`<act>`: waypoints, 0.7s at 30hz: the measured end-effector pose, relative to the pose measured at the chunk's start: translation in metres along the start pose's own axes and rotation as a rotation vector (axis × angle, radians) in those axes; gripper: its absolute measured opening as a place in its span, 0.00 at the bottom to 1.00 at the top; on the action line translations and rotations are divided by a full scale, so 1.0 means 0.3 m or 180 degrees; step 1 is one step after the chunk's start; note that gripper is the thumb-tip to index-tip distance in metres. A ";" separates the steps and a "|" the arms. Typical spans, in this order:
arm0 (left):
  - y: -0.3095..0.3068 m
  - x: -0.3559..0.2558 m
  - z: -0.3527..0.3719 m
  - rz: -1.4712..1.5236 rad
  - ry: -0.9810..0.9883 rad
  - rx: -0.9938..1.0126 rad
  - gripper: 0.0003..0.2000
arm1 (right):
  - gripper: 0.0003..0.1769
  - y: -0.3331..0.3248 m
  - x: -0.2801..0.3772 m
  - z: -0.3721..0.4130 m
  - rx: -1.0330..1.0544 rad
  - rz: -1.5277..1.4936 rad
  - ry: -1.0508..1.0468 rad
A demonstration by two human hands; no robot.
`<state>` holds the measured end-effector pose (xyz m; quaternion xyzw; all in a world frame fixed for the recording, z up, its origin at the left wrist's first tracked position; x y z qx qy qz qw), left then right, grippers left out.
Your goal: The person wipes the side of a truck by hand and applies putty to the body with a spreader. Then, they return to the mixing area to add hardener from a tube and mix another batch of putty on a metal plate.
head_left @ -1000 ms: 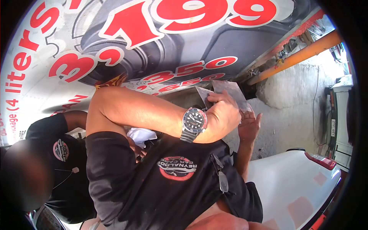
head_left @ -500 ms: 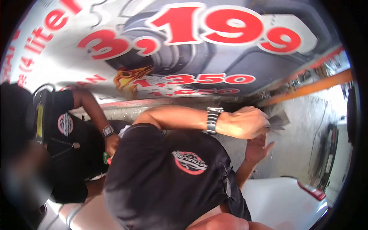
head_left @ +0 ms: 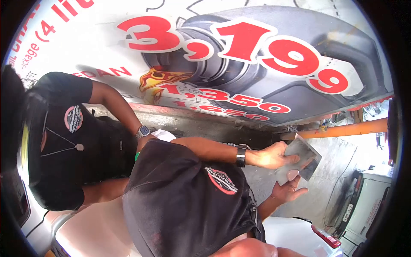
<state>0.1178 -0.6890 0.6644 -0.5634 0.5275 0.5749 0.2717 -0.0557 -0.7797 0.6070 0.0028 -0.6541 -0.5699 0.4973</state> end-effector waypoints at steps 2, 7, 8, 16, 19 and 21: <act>-0.002 -0.002 -0.003 0.0007 -0.0042 0.0097 0.15 | 0.44 -0.034 0.020 0.003 -0.0072 0.0360 -0.0119; 0.006 -0.004 0.010 0.0410 -0.0148 0.0259 0.10 | 0.27 -0.103 0.022 0.036 -0.0235 0.0993 -0.0752; 0.006 0.033 0.007 0.0425 -0.0043 0.0290 0.11 | 0.23 -0.073 0.002 0.033 -0.0335 0.0944 -0.0734; 0.037 -0.008 0.005 -0.0058 -0.0332 0.0686 0.13 | 0.23 0.077 0.014 0.018 -0.0247 -0.0210 -0.0348; -0.003 0.052 -0.009 0.0347 -0.0627 0.0348 0.13 | 0.18 0.075 0.086 0.001 -0.0607 -0.0321 -0.0966; -0.007 0.045 -0.018 0.1348 -0.1143 -0.0168 0.15 | 0.16 0.108 0.156 0.016 -0.0757 -0.0091 -0.1437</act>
Point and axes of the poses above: each hand's wrist, its own z-axis away from the middle knuckle, its own y-axis out of the palm, x = y × z, the point moved 4 cm from there along -z, towards the middle knuckle, and after that the axes turned 7 degrees about y, right-handed, at the moved point
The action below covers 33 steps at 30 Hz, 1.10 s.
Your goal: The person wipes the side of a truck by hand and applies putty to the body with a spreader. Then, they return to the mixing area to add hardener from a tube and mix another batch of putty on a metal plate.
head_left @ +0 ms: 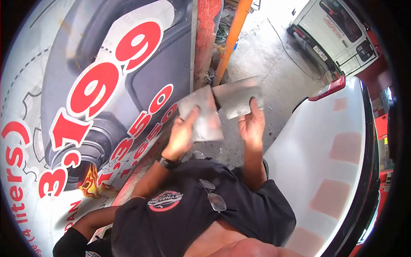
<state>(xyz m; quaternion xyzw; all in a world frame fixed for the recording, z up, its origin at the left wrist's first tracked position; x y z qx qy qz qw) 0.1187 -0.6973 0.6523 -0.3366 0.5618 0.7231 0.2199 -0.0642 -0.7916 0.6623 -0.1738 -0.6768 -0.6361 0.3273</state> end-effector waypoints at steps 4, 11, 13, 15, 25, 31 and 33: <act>-0.013 0.001 -0.031 0.1879 -0.1394 0.0760 0.14 | 0.11 0.039 0.043 0.031 0.0048 0.2589 -0.0296; -0.065 -0.084 -0.045 0.0766 0.0046 -0.0220 0.16 | 0.16 0.201 0.133 0.184 0.1611 0.2569 -0.1691; -0.049 -0.138 -0.020 0.0137 0.0456 -0.0208 0.14 | 0.19 0.225 0.166 0.160 0.1348 0.3969 -0.2142; 0.005 -0.183 0.009 -0.0484 0.0995 0.0024 0.14 | 0.20 0.258 0.134 0.101 0.1380 0.5050 -0.2654; -0.061 -0.203 0.018 -0.2212 0.1647 -0.0576 0.18 | 0.21 0.234 -0.126 0.222 0.2721 0.5936 -0.2546; -0.069 -0.273 -0.002 -0.0407 0.1264 -0.0546 0.16 | 0.19 0.229 -0.045 0.219 0.2724 0.5012 -0.1694; -0.092 -0.230 -0.019 -0.0211 0.1028 -0.0308 0.18 | 0.21 0.298 0.018 0.219 0.2342 0.4082 -0.1929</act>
Point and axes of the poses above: each hand's wrist, its own z-axis away from the middle knuckle, its own y-axis out of the palm, x = y × z, the point moved 4 cm from there along -z, towards the middle knuckle, and after that the axes turned 7 degrees about y, right-handed, at the moved point
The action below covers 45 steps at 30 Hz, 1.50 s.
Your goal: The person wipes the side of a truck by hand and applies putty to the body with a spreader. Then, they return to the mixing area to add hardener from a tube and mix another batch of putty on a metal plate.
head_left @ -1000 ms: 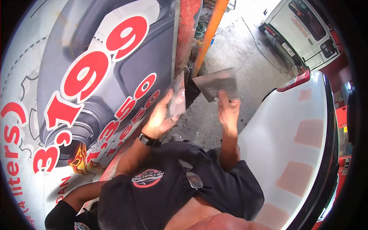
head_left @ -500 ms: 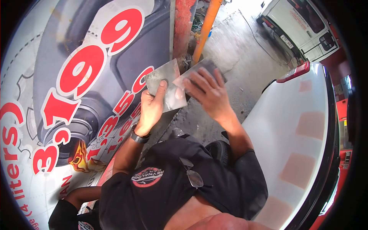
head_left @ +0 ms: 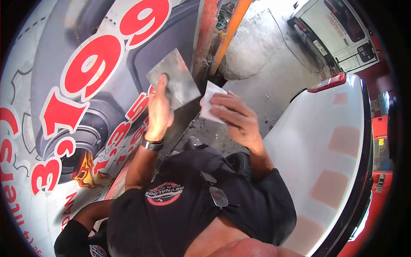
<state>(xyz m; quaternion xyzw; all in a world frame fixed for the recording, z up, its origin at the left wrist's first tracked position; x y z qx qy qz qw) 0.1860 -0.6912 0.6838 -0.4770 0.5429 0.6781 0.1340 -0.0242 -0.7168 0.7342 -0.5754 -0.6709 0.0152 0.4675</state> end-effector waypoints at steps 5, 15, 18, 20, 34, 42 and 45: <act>0.030 0.174 0.029 0.2142 -0.1481 0.0132 0.23 | 0.23 0.042 0.029 -0.055 -0.0373 -0.0551 -0.0498; 0.020 0.093 0.016 0.0805 -0.0423 0.0168 0.15 | 0.28 -0.023 -0.127 -0.017 0.0602 0.2428 0.0204; 0.047 0.055 0.022 0.0480 -0.0202 -0.0016 0.15 | 0.27 -0.054 -0.122 -0.016 0.0223 0.2397 0.0344; 0.031 0.084 0.023 -0.0135 -0.0048 -0.0005 0.14 | 0.26 -0.032 -0.099 -0.031 -0.0178 0.2072 0.0413; 0.028 0.113 0.032 -0.0385 -0.0151 0.0190 0.15 | 0.28 -0.014 -0.018 -0.057 0.0142 0.0794 0.0538; 0.002 0.073 0.008 0.0390 -0.0194 0.0039 0.16 | 0.31 0.021 -0.127 0.049 0.0549 0.2352 0.0454; -0.002 0.083 0.018 -0.0735 -0.0049 0.0377 0.15 | 0.28 -0.029 -0.117 0.001 -0.0056 0.1838 0.0548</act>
Point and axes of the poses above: each hand's wrist, its own z-axis away from the middle knuckle, its own y-axis out of the palm, x = y × z, the point moved 4 cm from there along -z, towards the middle knuckle, and after that the axes turned 7 degrees about y, right-handed, at the moved point
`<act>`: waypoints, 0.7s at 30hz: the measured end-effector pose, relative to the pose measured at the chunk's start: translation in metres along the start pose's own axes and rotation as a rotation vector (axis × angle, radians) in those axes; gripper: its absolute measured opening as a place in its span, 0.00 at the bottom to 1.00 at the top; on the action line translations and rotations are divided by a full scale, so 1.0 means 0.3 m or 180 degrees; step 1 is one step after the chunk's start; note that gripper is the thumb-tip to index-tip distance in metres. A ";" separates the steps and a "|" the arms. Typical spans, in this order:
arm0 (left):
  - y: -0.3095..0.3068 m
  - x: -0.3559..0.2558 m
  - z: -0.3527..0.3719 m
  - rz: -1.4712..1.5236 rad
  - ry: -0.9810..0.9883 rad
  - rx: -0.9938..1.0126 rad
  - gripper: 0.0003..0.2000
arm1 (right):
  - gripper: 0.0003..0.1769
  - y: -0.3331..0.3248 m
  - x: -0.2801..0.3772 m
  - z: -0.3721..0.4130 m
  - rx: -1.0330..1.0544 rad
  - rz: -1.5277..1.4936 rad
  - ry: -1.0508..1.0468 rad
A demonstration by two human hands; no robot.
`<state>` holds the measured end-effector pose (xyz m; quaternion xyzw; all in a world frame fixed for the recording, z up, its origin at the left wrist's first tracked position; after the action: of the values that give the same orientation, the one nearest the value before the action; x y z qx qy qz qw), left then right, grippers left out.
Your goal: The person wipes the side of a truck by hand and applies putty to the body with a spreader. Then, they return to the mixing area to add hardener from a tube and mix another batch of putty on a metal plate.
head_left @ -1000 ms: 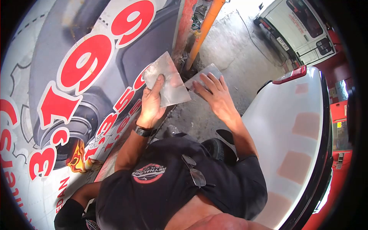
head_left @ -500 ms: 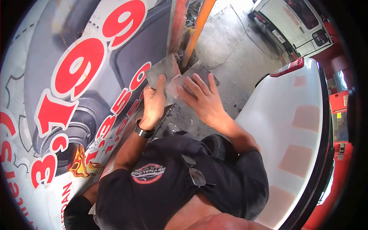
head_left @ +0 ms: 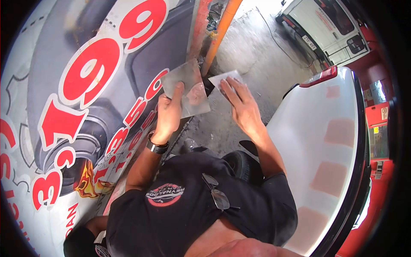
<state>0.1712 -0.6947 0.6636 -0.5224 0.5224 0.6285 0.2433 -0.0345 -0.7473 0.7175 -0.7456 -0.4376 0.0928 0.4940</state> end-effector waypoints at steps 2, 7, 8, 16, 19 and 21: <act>0.010 -0.006 0.003 -0.0634 0.0136 0.0125 0.17 | 0.26 -0.018 0.059 -0.038 0.0064 0.0630 -0.0289; 0.013 -0.009 0.019 -0.1354 0.0178 0.0075 0.21 | 0.23 0.061 0.115 0.007 0.0555 0.0446 -0.0891; -0.004 0.028 0.012 -0.1336 0.0175 0.0025 0.21 | 0.22 0.082 0.128 0.029 0.0645 0.0378 -0.0960; -0.027 -0.090 -0.042 0.0823 -0.0227 -0.0501 0.16 | 0.20 0.042 0.097 0.070 0.1054 -0.0205 -0.0511; -0.037 -0.001 -0.043 0.1205 -0.0378 -0.0462 0.20 | 0.20 -0.048 0.100 0.036 0.0265 -0.1324 -0.0282; -0.009 0.067 -0.022 0.1655 -0.0740 -0.0311 0.23 | 0.20 -0.046 0.122 0.019 -0.0691 -0.2295 -0.0242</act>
<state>0.1696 -0.7048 0.6448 -0.3064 0.5766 0.7498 0.1068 -0.0237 -0.7145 0.7368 -0.5878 -0.6972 -0.1064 0.3964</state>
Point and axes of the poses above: each hand's wrist, its own z-axis away from the middle knuckle, its own y-axis out of the palm, x = y × z, the point moved 4 cm from there along -z, towards the middle knuckle, and after that the axes turned 7 degrees about y, right-handed, at the moved point
